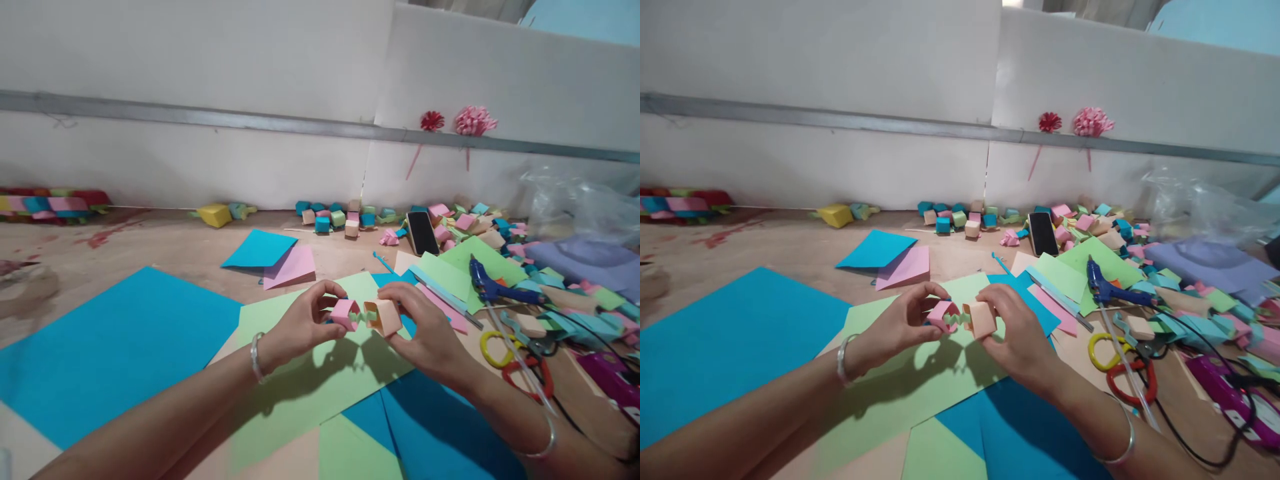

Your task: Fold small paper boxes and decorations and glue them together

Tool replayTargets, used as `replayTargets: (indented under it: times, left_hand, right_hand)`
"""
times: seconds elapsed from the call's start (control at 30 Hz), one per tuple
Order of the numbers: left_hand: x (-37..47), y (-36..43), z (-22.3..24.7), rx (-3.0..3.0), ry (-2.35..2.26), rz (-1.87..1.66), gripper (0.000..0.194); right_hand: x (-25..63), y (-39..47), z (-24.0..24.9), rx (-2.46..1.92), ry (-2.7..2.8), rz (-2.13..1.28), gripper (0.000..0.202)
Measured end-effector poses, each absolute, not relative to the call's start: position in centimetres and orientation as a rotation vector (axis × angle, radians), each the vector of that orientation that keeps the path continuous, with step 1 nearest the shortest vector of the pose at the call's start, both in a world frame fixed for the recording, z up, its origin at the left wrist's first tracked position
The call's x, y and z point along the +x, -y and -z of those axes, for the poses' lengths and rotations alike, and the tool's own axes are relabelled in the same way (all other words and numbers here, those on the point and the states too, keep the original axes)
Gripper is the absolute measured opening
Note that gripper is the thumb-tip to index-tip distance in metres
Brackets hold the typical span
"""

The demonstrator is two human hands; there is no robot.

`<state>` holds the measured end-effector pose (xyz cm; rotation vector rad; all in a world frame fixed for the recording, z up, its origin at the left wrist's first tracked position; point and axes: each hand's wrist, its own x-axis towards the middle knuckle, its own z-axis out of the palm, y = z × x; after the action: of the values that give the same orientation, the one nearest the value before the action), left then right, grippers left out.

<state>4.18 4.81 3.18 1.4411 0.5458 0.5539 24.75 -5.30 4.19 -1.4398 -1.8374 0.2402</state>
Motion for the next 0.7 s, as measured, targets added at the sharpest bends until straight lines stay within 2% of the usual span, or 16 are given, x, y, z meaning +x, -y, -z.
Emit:
replayTargets:
  times: [0.17,0.43,0.53,0.7]
  left_hand:
    - [4.5,-4.4,-3.2,1.521,-0.643,-0.607,0.040]
    - [4.4,-3.7,-3.5,1.390,-0.652,-0.467,0.039]
    - [4.3,-3.5,-3.7,1.318,-0.642,-0.459,0.038]
    - [4.5,-3.5,-3.5,1.329,-0.690,-0.453,0.036]
  right_hand:
    - [24.6,5.4,-3.6,-1.349,1.938,-0.020,0.045]
    - [24.8,5.4,-2.2,-1.183,2.161,0.476,0.057]
    - [25.1,5.3,-1.7,-1.204,2.160,0.513,0.056]
    - [24.8,5.2,-1.7,-1.226,2.100,0.382,0.050]
